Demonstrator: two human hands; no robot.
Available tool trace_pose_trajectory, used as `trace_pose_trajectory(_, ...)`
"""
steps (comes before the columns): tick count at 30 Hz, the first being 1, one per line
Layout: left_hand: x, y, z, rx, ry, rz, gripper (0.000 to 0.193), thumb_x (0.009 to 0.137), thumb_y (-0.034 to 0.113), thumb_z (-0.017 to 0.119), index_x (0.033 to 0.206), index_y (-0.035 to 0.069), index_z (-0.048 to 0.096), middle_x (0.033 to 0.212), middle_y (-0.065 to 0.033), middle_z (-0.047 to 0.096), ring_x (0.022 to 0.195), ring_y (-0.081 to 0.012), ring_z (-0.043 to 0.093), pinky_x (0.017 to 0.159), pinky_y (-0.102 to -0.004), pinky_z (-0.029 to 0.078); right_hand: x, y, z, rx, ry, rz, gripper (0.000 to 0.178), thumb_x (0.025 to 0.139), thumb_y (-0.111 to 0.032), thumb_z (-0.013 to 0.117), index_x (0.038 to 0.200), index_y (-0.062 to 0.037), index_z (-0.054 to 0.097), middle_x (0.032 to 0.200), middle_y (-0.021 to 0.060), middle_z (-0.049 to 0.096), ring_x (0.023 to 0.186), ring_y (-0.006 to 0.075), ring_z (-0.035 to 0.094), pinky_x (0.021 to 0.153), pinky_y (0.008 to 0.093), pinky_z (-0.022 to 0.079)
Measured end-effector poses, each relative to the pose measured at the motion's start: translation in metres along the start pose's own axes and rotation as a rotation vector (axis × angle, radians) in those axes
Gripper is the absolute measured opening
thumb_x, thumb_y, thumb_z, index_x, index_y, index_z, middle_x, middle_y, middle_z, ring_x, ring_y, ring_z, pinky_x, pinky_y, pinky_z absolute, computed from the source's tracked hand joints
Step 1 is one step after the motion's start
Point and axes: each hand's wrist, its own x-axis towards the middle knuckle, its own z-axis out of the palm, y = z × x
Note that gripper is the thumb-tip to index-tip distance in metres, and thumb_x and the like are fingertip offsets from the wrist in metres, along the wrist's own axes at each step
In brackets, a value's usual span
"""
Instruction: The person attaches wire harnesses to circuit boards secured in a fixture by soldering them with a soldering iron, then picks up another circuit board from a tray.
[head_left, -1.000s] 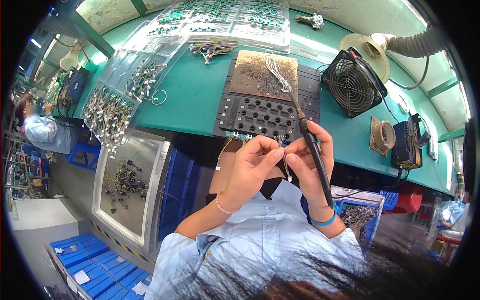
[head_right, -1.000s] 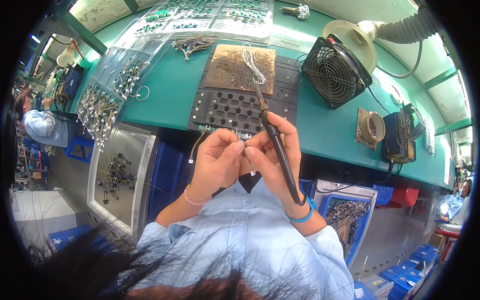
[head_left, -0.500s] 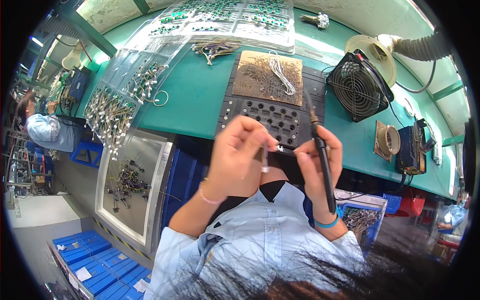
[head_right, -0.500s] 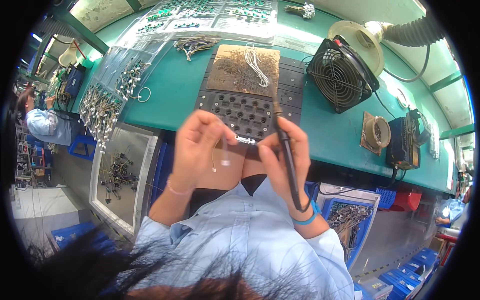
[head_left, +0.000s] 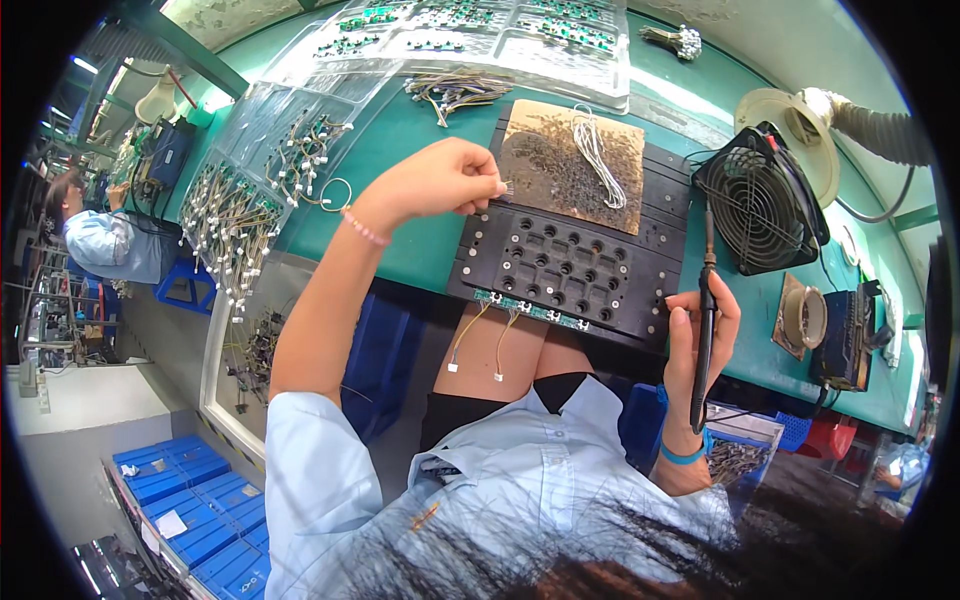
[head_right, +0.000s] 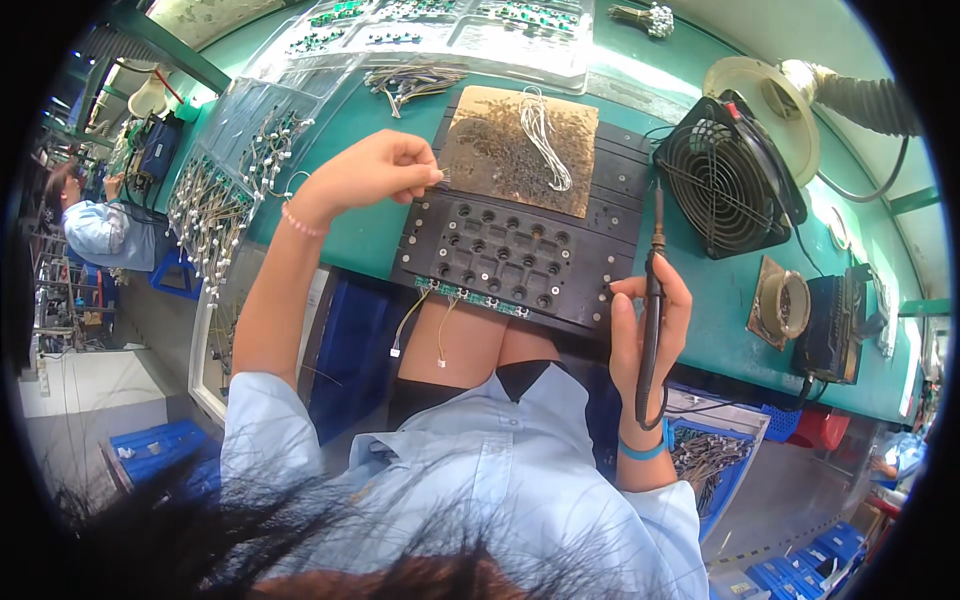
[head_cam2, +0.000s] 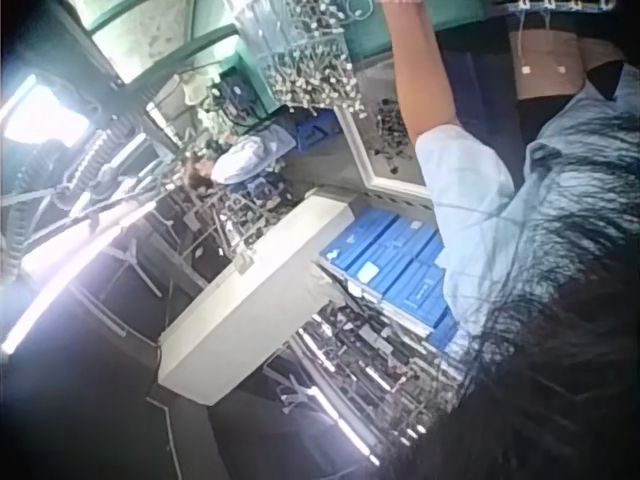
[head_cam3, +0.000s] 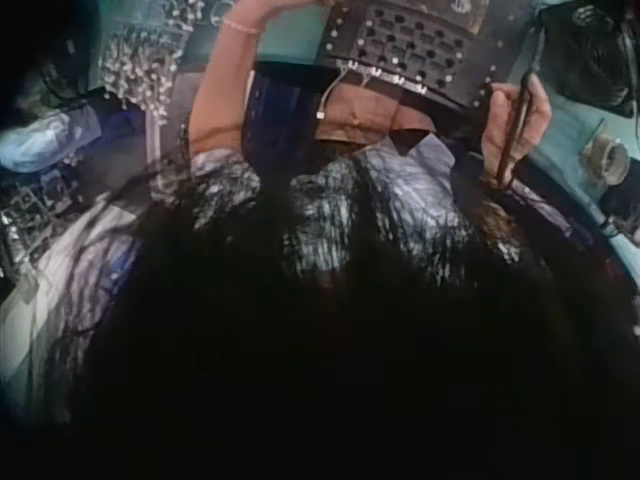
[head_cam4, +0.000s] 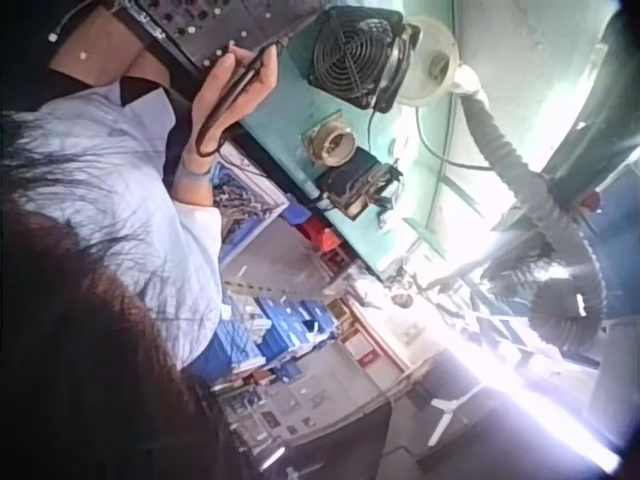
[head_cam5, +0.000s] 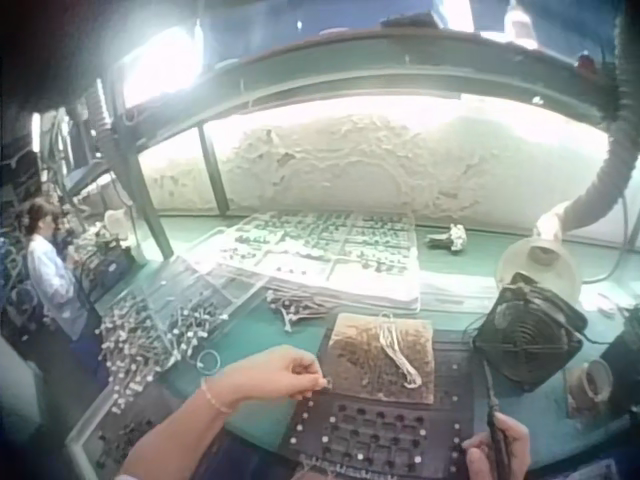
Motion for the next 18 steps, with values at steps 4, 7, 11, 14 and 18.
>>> trace_pose_trajectory(4,0.02,0.005,-0.002,0.057,-0.047,0.006,0.02,0.092,0.018,0.069,0.081,0.001,0.069,0.074,-0.0062,0.068,0.061,-0.0123,0.06,0.059,-0.0242,0.051,0.0,0.014,0.002,-0.057,0.081,-0.011,0.05,0.094,-0.002,0.061,0.143,-0.0013,0.049,0.096,0.0111,0.068,0.084,0.0171,0.063,0.084,0.0281,0.048)
trace_pose_trajectory(7,0.026,0.007,0.001,0.146,-0.001,-0.086,0.021,0.091,0.018,0.069,0.079,0.001,0.069,0.073,-0.0066,0.069,0.059,-0.0127,0.06,0.057,-0.0248,0.051,-0.003,0.017,0.001,-0.035,-0.008,-0.056,0.05,0.094,-0.001,0.061,0.143,-0.0014,0.05,0.097,0.011,0.069,0.085,0.0174,0.064,0.085,0.0285,0.048)
trace_pose_trajectory(11,0.03,0.009,0.005,0.215,-0.025,-0.111,0.02,0.09,0.017,0.068,0.079,0.001,0.07,0.073,-0.007,0.069,0.059,-0.013,0.06,0.057,-0.025,0.051,-0.006,0.018,0.0,-0.036,-0.008,-0.064,0.049,0.094,0.0,0.06,0.142,-0.0016,0.05,0.097,0.0109,0.069,0.086,0.0177,0.064,0.086,0.029,0.048)
trace_pose_trajectory(14,0.032,0.011,0.003,0.239,-0.093,-0.061,0.021,0.09,0.018,0.068,0.082,-0.001,0.071,0.073,-0.0078,0.068,0.06,-0.0132,0.06,0.057,-0.0247,0.051,-0.005,0.019,0.001,-0.054,0.075,-0.034,0.048,0.095,0.001,0.059,0.142,-0.0017,0.05,0.098,0.0107,0.069,0.086,0.0179,0.064,0.086,0.0294,0.048)
trace_pose_trajectory(18,0.035,0.014,0.004,0.347,-0.052,-0.141,0.02,0.09,0.017,0.067,0.081,-0.001,0.071,0.071,-0.008,0.067,0.059,-0.0132,0.06,0.057,-0.0248,0.05,-0.006,0.017,0.0,-0.03,-0.014,-0.082,0.047,0.095,0.001,0.058,0.142,-0.0016,0.05,0.098,0.0109,0.069,0.087,0.018,0.064,0.087,0.0297,0.048)
